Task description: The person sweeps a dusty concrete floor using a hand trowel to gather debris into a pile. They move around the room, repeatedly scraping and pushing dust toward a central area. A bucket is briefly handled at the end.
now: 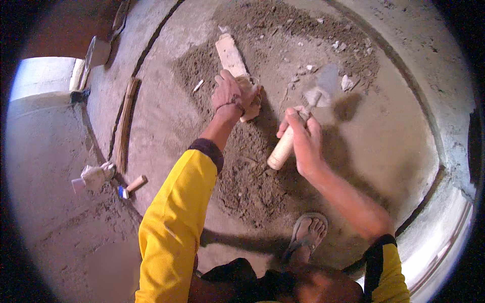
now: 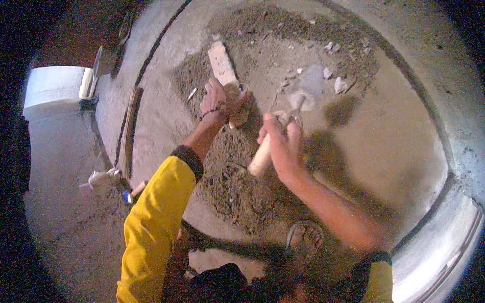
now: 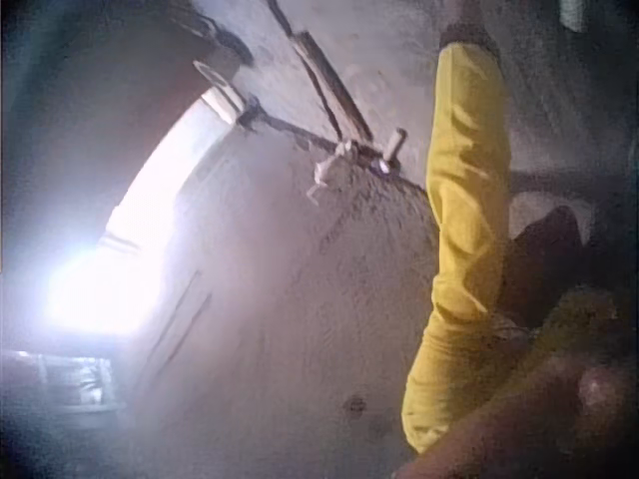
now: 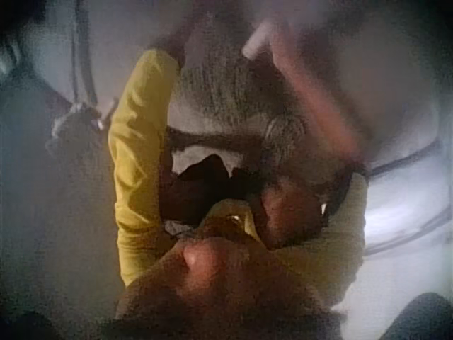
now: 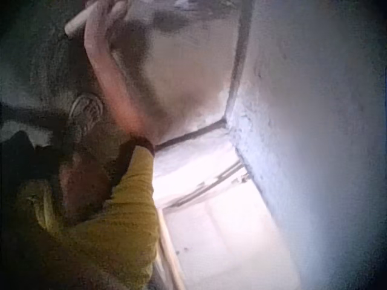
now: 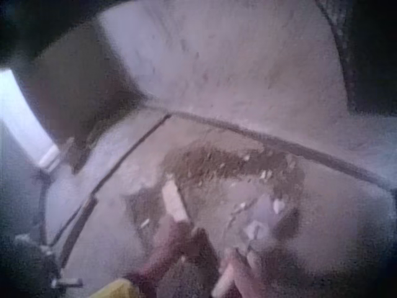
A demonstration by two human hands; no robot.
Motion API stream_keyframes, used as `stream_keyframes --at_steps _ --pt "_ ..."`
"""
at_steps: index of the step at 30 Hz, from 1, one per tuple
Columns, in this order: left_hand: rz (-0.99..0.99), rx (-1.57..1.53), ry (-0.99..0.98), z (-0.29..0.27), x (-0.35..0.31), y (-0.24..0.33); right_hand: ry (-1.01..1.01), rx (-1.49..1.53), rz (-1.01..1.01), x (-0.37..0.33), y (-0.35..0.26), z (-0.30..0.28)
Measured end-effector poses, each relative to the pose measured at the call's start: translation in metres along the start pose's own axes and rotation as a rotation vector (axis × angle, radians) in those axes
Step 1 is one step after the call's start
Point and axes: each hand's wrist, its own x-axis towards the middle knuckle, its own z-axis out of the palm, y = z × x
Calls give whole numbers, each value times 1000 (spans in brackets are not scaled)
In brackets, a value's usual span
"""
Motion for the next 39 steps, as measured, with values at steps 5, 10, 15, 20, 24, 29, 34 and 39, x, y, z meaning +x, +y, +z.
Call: stream_keyframes --at_steps 5,10,15,20,24,29,34,39 --pt "-223 -81 -140 -20 12 -5 -85 149 121 -29 2 23" --pt "-77 -481 103 -85 1 -22 -157 100 -17 -35 -4 3" --pt "-90 -215 102 -213 -27 -98 -22 222 -54 -38 -16 0" --pt "3 2 379 -262 -66 -221 -49 161 9 -52 -9 10" --pt "-164 -265 142 -198 -138 -292 -192 44 150 -71 15 -1" --pt "-319 -511 126 -47 -212 -392 -136 -246 224 -98 41 -54" --pt "-209 -193 148 65 -251 -444 172 -844 120 -67 3 -192" --pt "-48 -573 269 61 -342 -314 447 -812 178 -4 -92 -261"
